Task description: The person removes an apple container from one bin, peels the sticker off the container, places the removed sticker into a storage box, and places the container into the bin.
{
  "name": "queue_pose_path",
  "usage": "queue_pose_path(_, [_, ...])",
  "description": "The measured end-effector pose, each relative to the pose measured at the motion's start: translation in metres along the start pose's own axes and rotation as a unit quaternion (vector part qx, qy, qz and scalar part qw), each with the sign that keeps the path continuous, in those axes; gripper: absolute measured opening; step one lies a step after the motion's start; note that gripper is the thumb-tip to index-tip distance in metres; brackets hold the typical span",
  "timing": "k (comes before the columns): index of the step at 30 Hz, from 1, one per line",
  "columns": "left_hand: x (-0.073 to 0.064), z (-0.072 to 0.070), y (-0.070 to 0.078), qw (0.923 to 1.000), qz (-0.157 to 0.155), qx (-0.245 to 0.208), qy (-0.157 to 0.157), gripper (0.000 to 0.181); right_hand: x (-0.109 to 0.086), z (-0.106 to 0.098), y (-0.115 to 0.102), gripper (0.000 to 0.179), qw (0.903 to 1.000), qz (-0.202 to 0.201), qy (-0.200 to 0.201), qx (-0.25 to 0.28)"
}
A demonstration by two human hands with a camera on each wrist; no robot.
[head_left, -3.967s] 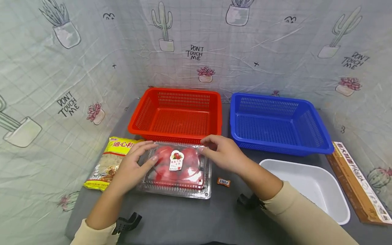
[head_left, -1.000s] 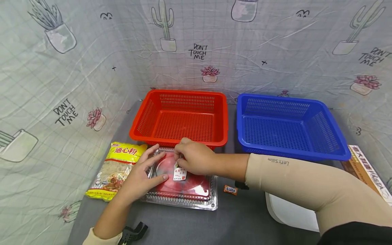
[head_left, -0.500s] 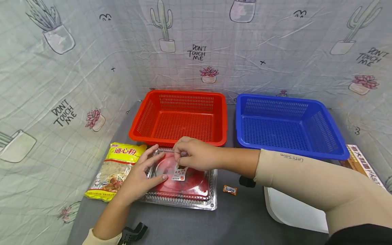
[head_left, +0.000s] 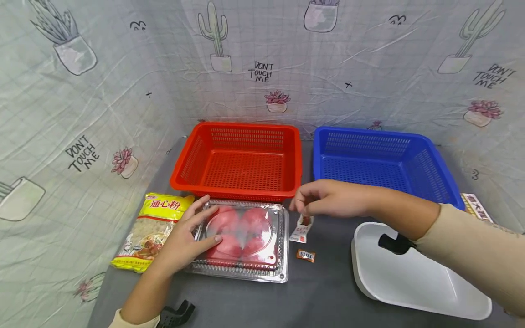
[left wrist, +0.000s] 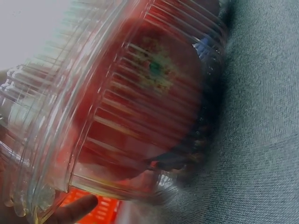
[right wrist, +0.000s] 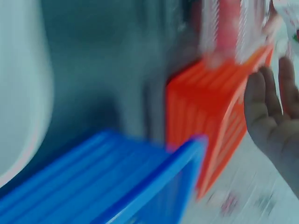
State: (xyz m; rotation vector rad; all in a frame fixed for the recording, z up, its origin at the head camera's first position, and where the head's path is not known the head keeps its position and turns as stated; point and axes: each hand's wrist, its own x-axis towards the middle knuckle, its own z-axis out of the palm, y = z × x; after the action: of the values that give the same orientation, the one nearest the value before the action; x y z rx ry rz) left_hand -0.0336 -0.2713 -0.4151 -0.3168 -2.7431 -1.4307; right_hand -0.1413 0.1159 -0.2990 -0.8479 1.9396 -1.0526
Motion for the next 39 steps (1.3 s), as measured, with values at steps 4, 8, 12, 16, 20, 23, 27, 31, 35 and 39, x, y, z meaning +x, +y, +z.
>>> queue_pose_path(4, [-0.001, 0.0, 0.0, 1.0, -0.002, 0.002, -0.005, 0.07, -0.04, -0.019, 0.022, 0.009, 0.9989, 0.045, -0.01, -0.007])
queue_pose_path(8, [0.0, -0.001, 0.0, 1.0, -0.001, 0.001, -0.008, 0.071, -0.08, -0.03, 0.051, 0.009, 0.9968, 0.076, -0.027, 0.003])
queue_pose_path(12, [-0.001, 0.0, 0.001, 1.0, -0.004, 0.002, -0.008, 0.072, -0.115, -0.033, 0.086, 0.009, 0.9939, 0.096, -0.048, 0.026])
queue_pose_path(16, [-0.003, -0.001, 0.003, 1.0, -0.005, 0.005, -0.005, 0.071, -0.144, -0.029, 0.12, 0.01, 0.9917, 0.109, -0.057, 0.04])
queue_pose_path(20, [-0.003, -0.001, 0.007, 1.0, -0.003, 0.006, -0.005, 0.069, -0.163, -0.019, 0.145, 0.008, 0.9907, 0.12, -0.044, 0.045])
queue_pose_path(23, [-0.002, -0.001, 0.009, 1.0, -0.002, 0.005, -0.004, 0.069, -0.17, -0.011, 0.158, 0.006, 0.9928, 0.115, -0.018, 0.031])
queue_pose_path(27, [-0.002, -0.001, 0.01, 1.0, -0.002, 0.002, -0.006, 0.069, -0.17, -0.001, 0.169, 0.007, 0.9935, 0.111, 0.024, -0.001])
queue_pose_path(31, [-0.003, 0.0, 0.009, 1.0, -0.005, 0.001, -0.007, 0.07, -0.168, 0.005, 0.174, 0.008, 0.9889, 0.127, 0.057, -0.052])
queue_pose_path(35, [-0.004, 0.0, 0.006, 1.0, -0.005, 0.005, -0.007, 0.072, -0.167, 0.008, 0.175, 0.006, 0.9788, 0.156, 0.074, -0.11])
queue_pose_path(39, [-0.002, 0.0, 0.005, 1.0, 0.001, 0.008, -0.003, 0.071, -0.167, 0.006, 0.174, 0.008, 0.9708, 0.165, 0.07, -0.159])
